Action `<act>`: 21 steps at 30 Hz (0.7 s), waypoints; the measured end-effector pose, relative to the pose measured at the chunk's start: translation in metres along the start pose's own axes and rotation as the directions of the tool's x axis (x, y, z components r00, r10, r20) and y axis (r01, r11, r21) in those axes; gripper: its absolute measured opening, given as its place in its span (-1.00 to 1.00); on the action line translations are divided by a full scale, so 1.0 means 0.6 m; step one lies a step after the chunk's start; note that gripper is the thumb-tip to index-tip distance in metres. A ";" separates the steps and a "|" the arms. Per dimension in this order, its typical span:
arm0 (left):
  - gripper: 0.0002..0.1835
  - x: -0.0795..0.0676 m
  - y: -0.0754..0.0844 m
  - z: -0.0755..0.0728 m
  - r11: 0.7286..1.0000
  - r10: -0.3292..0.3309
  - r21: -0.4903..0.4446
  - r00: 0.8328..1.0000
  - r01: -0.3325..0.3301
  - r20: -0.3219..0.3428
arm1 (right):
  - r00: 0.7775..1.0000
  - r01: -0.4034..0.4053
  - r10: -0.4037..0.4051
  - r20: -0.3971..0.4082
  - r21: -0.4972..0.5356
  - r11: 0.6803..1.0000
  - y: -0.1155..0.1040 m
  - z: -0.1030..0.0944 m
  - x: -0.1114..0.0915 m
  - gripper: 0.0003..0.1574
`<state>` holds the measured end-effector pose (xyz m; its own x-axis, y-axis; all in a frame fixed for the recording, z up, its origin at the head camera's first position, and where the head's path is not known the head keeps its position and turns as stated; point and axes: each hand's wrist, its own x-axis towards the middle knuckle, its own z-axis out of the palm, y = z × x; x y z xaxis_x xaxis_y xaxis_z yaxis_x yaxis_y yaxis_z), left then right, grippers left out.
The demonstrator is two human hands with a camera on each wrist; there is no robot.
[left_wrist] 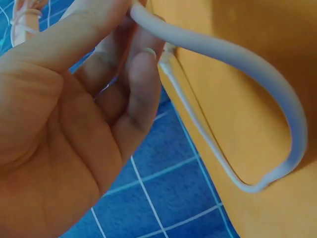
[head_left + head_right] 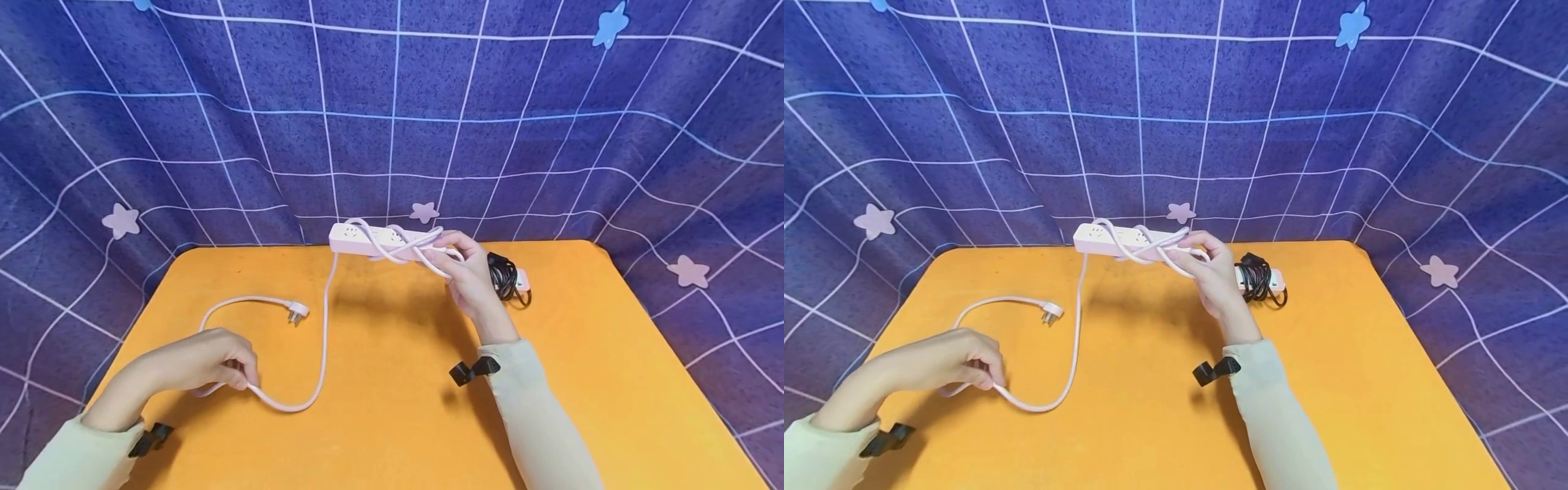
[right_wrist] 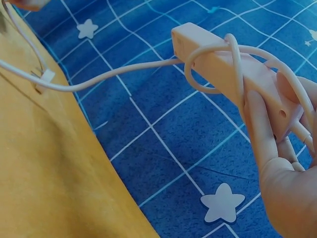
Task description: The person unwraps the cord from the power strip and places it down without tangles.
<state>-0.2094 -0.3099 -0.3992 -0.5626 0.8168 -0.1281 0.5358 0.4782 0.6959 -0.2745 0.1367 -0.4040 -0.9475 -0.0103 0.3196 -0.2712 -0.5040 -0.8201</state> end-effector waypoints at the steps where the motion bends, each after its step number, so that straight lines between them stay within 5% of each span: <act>1: -0.89 -0.004 -0.003 0.001 0.999 -0.038 -0.027 0.999 0.038 0.009 | 1.000 -0.002 0.002 0.002 0.001 1.000 0.000 0.000 0.000 -0.53; 8: -0.86 -0.016 -0.035 0.011 0.964 -0.258 -0.057 0.965 0.261 0.048 | 1.000 -0.011 0.011 0.015 0.003 1.000 0.000 0.002 -0.001 -0.53; 17: -0.86 -0.011 -0.029 0.017 0.957 -0.290 -0.014 0.956 0.291 0.039 | 1.000 -0.021 0.021 0.020 0.006 1.000 0.000 0.001 -0.002 -0.55; 21: -0.69 -0.009 -0.019 0.007 0.947 -0.293 -0.113 0.952 0.301 0.084 | 0.999 -0.031 0.031 0.024 0.008 0.999 0.001 0.001 -0.003 -0.54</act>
<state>-0.2098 -0.3183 -0.4094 -0.6401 0.6648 -0.3850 0.2665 0.6621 0.7004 -0.2727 0.1360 -0.4048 -0.9510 -0.0467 0.3055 -0.2401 -0.5107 -0.8256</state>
